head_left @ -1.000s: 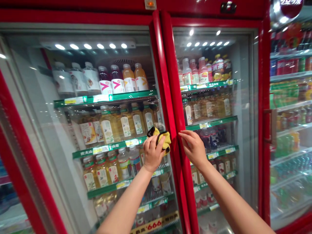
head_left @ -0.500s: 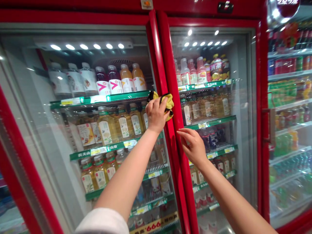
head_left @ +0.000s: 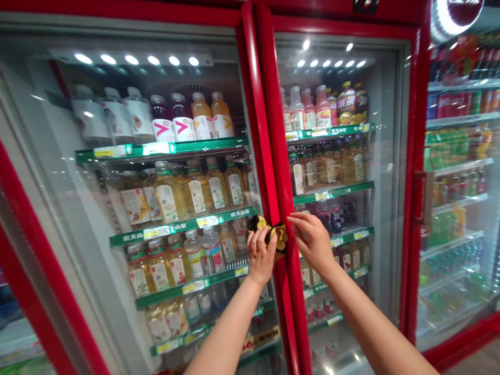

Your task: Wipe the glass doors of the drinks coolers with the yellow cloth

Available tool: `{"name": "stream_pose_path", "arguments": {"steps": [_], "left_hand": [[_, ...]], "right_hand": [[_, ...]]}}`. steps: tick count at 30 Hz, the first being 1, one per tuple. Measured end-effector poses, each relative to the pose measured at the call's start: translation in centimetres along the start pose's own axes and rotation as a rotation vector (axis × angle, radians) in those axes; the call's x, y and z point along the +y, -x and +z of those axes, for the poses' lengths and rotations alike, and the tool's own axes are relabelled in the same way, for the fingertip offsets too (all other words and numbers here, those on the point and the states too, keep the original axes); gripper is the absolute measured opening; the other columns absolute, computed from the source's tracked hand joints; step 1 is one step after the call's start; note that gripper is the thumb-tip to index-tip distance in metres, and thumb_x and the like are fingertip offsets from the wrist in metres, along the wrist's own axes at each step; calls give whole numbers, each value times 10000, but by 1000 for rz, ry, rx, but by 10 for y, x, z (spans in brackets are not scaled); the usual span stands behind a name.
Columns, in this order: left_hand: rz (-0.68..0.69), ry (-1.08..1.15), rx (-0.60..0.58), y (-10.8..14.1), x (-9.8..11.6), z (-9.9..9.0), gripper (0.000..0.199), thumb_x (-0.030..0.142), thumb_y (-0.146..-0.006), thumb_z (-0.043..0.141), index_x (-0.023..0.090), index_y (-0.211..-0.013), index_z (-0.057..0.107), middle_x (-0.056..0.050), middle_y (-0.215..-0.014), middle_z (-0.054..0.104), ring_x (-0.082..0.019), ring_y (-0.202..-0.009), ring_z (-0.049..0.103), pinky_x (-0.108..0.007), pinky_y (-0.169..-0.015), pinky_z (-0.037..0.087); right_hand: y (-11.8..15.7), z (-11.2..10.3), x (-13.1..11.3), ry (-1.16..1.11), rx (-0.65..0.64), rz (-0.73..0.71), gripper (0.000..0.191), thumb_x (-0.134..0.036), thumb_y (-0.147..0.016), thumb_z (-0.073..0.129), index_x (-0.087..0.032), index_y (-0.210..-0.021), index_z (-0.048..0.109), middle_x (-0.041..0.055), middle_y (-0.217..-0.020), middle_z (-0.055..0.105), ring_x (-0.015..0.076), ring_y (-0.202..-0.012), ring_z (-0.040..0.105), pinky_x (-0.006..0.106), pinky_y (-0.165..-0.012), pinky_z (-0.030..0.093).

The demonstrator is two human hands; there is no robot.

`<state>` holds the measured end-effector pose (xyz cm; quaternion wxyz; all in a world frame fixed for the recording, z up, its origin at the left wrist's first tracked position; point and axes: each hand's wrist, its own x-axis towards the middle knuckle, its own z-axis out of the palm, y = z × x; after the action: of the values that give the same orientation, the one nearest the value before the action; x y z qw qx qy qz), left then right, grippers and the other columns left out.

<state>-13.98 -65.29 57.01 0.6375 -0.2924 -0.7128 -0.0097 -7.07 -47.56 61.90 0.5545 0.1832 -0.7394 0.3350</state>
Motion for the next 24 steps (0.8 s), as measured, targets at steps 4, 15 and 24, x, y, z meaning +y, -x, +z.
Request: {"name": "stream_pose_path", "arguments": {"steps": [4,15,24], "left_hand": [[-13,55,-68,-47,-13,0,564,196,-836,719,306,-1371,578,-138,-1353,611,-305,-1299,571,-545,-1142,438],[44,-32,-20,-31,-34,-5,569,233,-876,679,265,-1429,551,-128,-1355,669,-278,-1330,570,-487,-1206,363],[-115,-5,-101,-119,-69,-17,665,245,-880,668,185,-1511,466,-165,-1560,494,-322,-1482,407,-579,-1260,234]], "right_hand": [[-4,-1,-2,-3,6,-6,318,-154,-934,518,-256,-1137,740,95,-1154,729,247,-1060,677,441,-925,567],[7,10,-8,-24,-7,-15,291,-179,-954,516,-261,-1127,736,92,-1156,734,241,-1061,686,441,-933,576],[-11,13,-10,-47,-15,-70,309,-165,-942,529,-266,-1156,727,89,-1159,736,243,-1076,684,439,-942,569]]}}
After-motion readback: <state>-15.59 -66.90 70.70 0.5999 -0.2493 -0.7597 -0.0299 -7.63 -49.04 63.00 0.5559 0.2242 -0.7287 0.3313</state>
